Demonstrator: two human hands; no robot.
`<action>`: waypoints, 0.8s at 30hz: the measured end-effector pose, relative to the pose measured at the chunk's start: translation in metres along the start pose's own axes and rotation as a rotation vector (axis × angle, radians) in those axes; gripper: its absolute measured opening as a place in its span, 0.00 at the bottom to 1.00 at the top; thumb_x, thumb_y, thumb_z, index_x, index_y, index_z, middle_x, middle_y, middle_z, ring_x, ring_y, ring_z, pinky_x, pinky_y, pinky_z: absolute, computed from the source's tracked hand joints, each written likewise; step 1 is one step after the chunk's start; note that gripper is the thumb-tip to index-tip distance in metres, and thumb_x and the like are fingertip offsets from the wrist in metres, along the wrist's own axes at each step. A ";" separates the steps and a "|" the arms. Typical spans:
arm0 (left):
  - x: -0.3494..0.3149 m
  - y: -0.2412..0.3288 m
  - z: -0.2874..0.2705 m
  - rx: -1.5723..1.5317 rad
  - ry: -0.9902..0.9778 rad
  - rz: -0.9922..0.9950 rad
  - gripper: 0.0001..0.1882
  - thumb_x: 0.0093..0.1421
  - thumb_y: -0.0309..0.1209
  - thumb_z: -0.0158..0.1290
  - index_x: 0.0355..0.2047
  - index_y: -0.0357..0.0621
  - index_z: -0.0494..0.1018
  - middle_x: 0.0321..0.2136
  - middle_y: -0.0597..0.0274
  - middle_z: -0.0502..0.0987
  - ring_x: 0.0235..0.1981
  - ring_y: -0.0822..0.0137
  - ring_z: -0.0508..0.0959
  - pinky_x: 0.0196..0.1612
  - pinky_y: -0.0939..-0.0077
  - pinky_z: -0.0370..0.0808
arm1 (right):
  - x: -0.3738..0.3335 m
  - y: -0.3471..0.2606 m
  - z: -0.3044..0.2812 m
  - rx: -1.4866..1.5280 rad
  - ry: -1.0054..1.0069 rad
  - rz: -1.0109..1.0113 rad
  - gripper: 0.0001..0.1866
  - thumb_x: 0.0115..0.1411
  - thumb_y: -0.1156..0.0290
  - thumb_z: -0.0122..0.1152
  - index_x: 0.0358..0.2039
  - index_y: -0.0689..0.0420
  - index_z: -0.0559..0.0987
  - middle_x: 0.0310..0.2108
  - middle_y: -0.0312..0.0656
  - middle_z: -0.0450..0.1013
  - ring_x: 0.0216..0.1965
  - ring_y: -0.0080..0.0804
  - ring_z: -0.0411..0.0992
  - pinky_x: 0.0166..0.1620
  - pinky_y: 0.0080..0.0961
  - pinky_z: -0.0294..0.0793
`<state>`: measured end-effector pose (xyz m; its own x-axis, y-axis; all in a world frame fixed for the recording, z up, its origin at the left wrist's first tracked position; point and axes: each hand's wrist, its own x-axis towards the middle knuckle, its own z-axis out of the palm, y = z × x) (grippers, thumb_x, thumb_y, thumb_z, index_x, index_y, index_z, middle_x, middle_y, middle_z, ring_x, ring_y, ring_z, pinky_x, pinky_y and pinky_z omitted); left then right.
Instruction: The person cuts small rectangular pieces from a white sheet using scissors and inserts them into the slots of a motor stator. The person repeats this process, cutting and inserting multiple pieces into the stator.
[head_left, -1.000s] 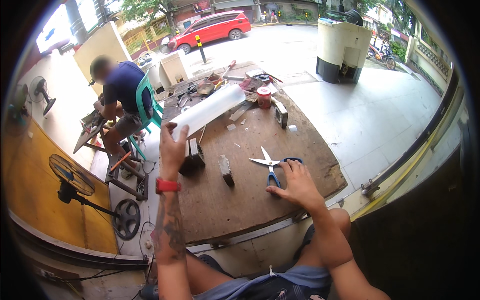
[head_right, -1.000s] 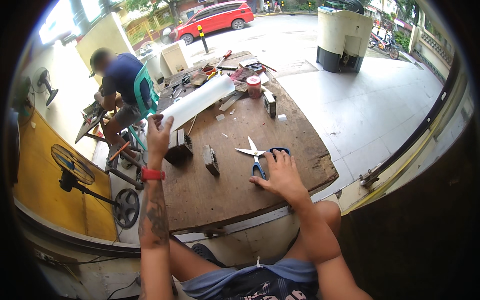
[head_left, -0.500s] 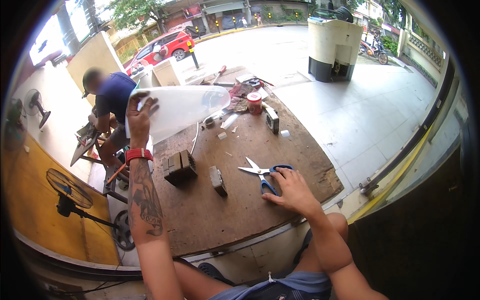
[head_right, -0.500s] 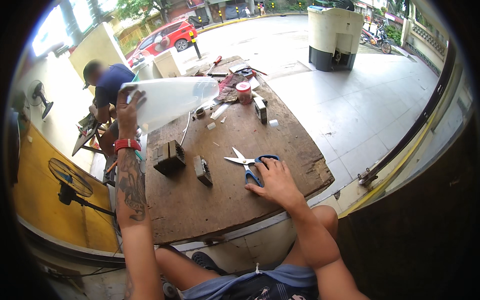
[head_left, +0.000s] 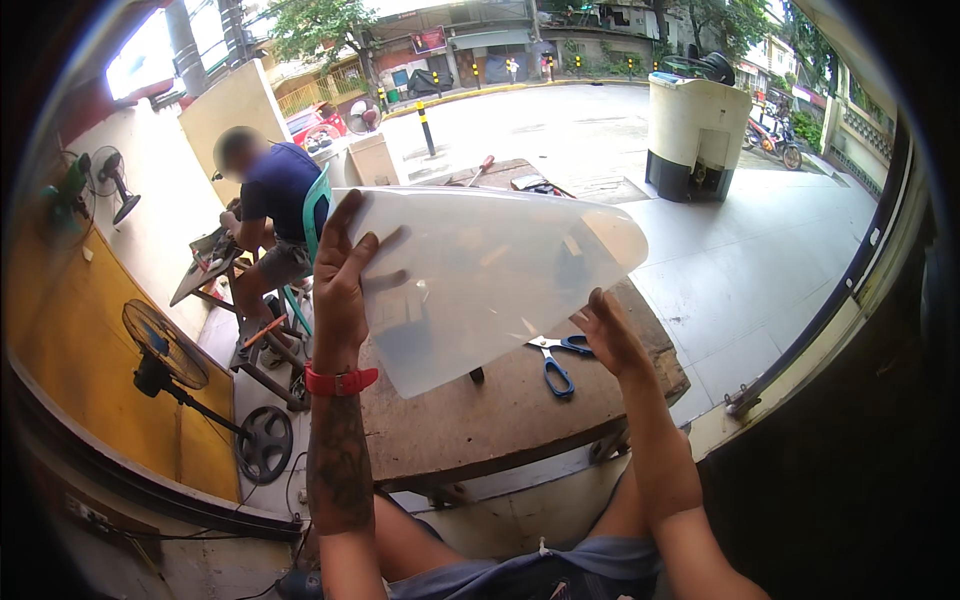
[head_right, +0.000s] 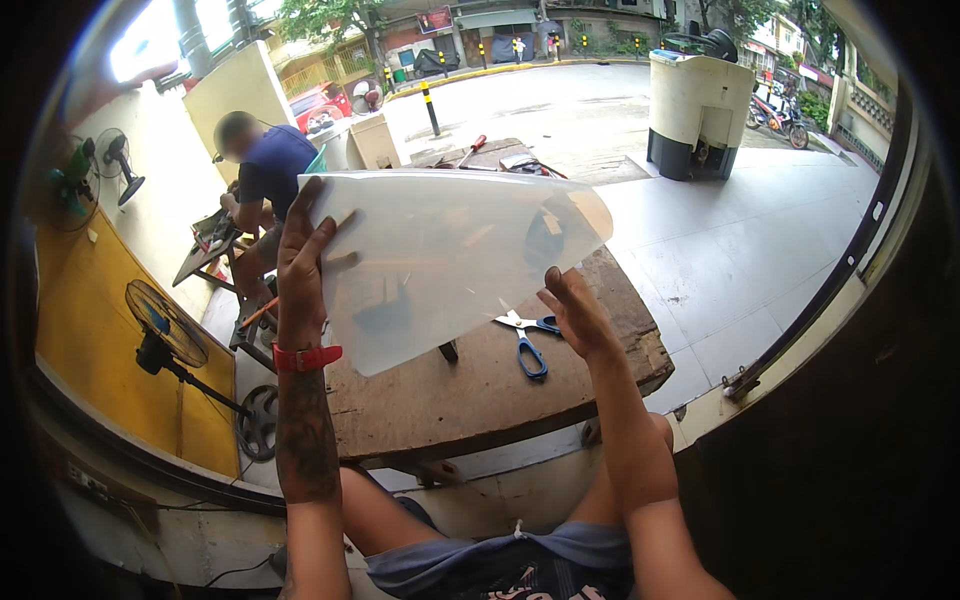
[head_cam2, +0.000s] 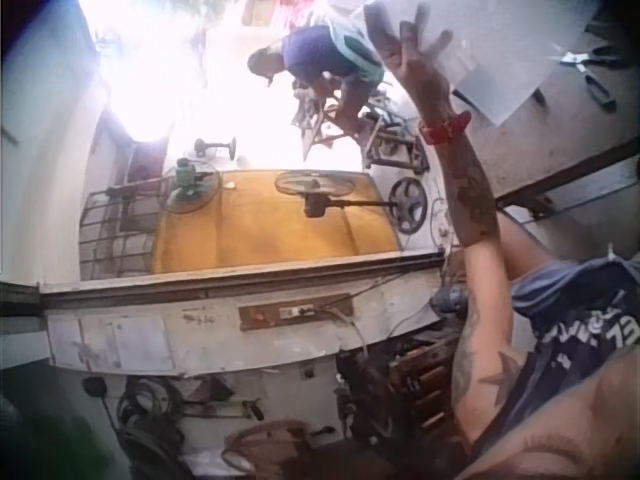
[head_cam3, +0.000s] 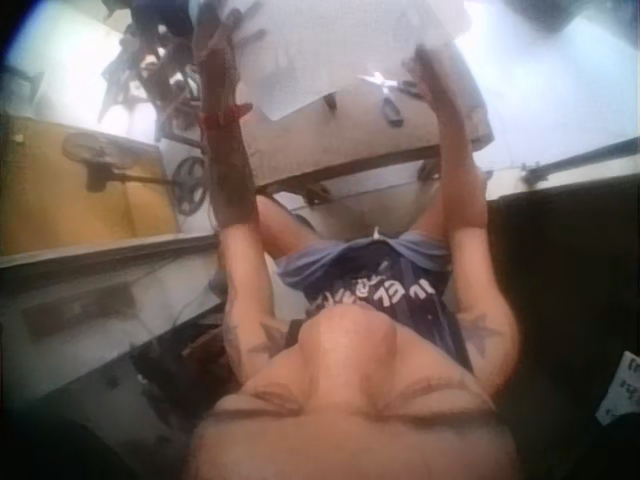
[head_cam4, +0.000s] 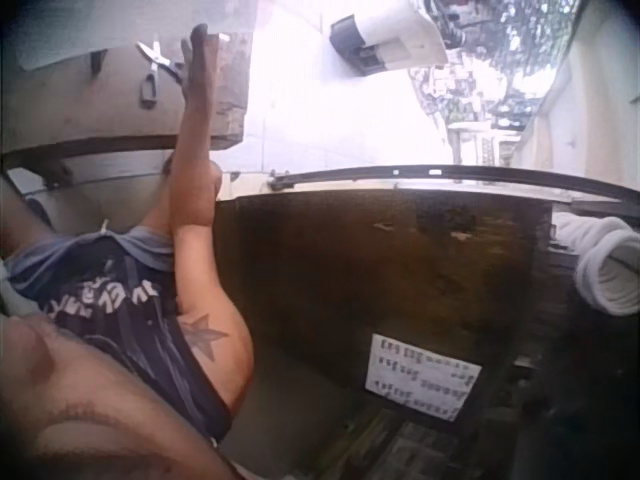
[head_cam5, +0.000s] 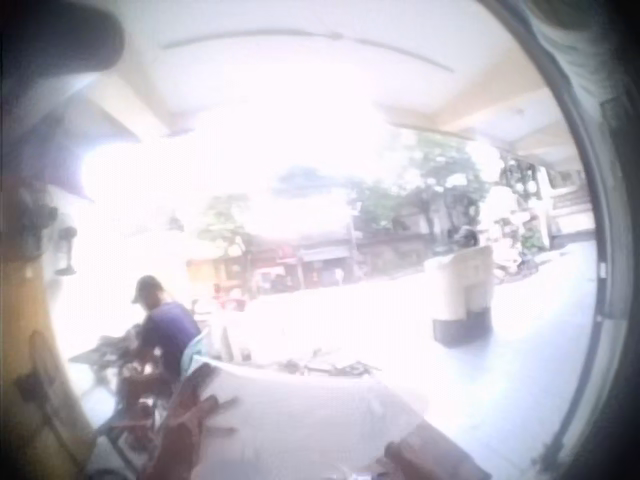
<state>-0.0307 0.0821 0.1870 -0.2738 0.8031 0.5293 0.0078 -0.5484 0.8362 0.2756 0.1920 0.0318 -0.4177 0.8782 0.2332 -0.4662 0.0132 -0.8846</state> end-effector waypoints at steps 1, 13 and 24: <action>0.001 -0.007 0.000 -0.017 -0.020 -0.031 0.28 0.72 0.21 0.46 0.71 0.50 0.62 0.68 0.59 0.67 0.59 0.53 0.80 0.43 0.66 0.89 | 0.000 0.001 0.002 0.119 0.009 0.083 0.57 0.63 0.42 0.70 0.77 0.59 0.49 0.76 0.50 0.51 0.78 0.48 0.47 0.78 0.51 0.44; -0.031 -0.088 -0.027 0.172 -0.266 -0.483 0.37 0.68 0.40 0.62 0.73 0.59 0.59 0.57 0.51 0.77 0.57 0.60 0.78 0.57 0.66 0.77 | 0.062 0.006 0.029 0.344 0.465 0.007 0.21 0.65 0.67 0.72 0.56 0.52 0.75 0.49 0.37 0.80 0.48 0.37 0.82 0.48 0.34 0.87; -0.045 -0.164 -0.026 0.126 -0.272 -0.453 0.18 0.71 0.26 0.54 0.59 0.40 0.78 0.54 0.60 0.81 0.48 0.72 0.77 0.55 0.73 0.72 | 0.004 -0.005 -0.017 -0.920 -0.054 0.220 0.40 0.63 0.41 0.68 0.64 0.57 0.72 0.56 0.53 0.73 0.60 0.49 0.70 0.62 0.43 0.72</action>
<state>-0.0446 0.1297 0.0220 -0.0180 0.9931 0.1157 0.0670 -0.1143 0.9912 0.2894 0.2041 0.0302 -0.4696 0.8826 0.0213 0.4155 0.2423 -0.8767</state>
